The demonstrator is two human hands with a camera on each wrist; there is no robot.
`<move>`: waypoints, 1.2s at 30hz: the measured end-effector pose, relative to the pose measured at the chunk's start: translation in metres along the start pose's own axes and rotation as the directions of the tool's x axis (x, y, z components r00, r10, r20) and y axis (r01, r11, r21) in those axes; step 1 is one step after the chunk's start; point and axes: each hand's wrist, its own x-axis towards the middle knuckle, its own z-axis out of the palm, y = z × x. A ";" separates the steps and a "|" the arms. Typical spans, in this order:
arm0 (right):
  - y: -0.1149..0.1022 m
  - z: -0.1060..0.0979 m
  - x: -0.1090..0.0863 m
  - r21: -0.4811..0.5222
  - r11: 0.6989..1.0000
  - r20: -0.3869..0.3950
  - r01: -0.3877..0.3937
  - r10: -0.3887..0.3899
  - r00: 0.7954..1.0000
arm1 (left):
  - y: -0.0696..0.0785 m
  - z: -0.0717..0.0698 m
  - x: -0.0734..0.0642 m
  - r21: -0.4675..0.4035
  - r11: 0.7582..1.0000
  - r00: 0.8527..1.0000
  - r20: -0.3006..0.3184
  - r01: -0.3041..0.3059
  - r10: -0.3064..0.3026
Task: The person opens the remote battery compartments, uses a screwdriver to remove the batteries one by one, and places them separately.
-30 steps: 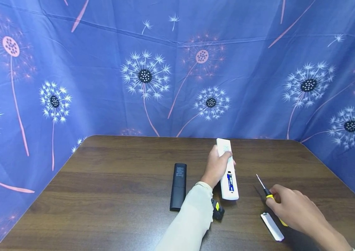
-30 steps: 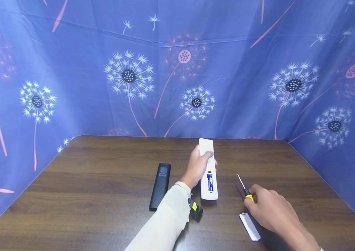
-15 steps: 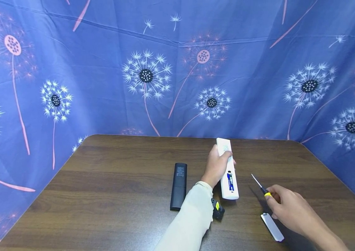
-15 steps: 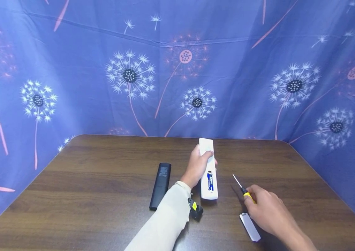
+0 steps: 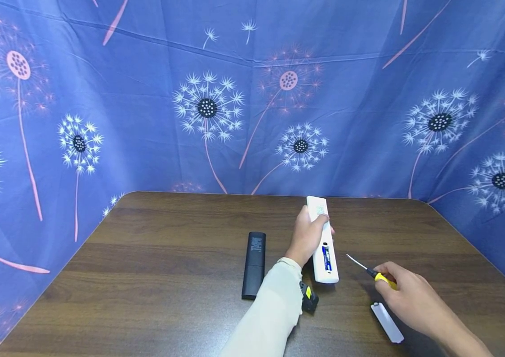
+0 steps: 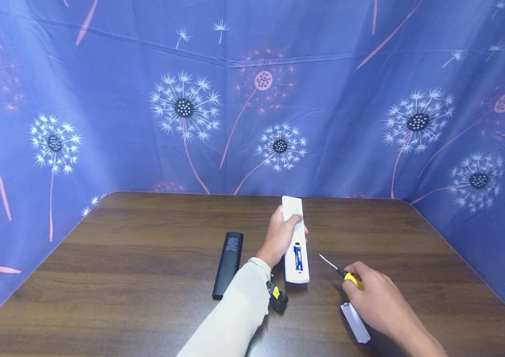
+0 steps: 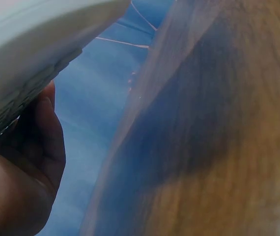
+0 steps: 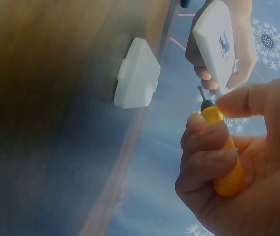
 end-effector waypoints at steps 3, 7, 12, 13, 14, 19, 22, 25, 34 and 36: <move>-0.002 0.000 0.000 -0.011 1.000 0.025 -0.019 0.019 1.000 | 0.000 -0.001 0.001 -0.003 1.000 1.000 0.000 -0.007 0.007; -0.005 -0.001 -0.001 -0.021 1.000 0.026 -0.002 0.003 1.000 | -0.001 -0.002 0.002 -0.002 1.000 1.000 -0.003 -0.011 0.011; -0.008 0.000 -0.003 -0.015 0.999 -0.011 0.042 -0.042 0.999 | -0.001 -0.003 0.002 -0.003 1.000 1.000 -0.003 -0.002 0.002; -0.009 -0.001 -0.004 -0.011 0.999 -0.017 0.047 -0.047 0.999 | -0.001 -0.003 0.002 -0.006 1.000 1.000 -0.002 0.000 0.000; -0.010 -0.001 -0.004 -0.008 0.999 -0.022 0.050 -0.050 0.998 | -0.001 -0.003 0.002 -0.011 1.000 1.000 0.000 0.002 -0.002; -0.014 -0.002 -0.003 0.015 0.995 -0.048 0.099 -0.098 0.994 | 0.000 -0.005 0.003 -0.027 1.000 1.000 0.011 0.002 -0.001; -0.015 -0.003 -0.003 0.028 0.991 -0.031 0.127 -0.126 0.991 | 0.001 -0.005 0.003 -0.031 1.000 1.000 0.013 -0.001 0.001; -0.016 -0.003 -0.003 0.037 0.990 0.002 0.133 -0.133 0.991 | 0.001 -0.005 0.004 -0.036 0.999 1.000 0.008 0.000 0.000; -0.016 -0.001 -0.004 0.038 0.996 0.095 0.076 -0.079 0.992 | 0.001 -0.007 0.003 -0.021 1.000 1.000 -0.006 0.008 -0.008; -0.016 -0.001 -0.004 0.039 0.996 0.095 0.083 -0.086 0.992 | 0.001 -0.008 0.003 -0.019 1.000 1.000 -0.001 0.008 -0.008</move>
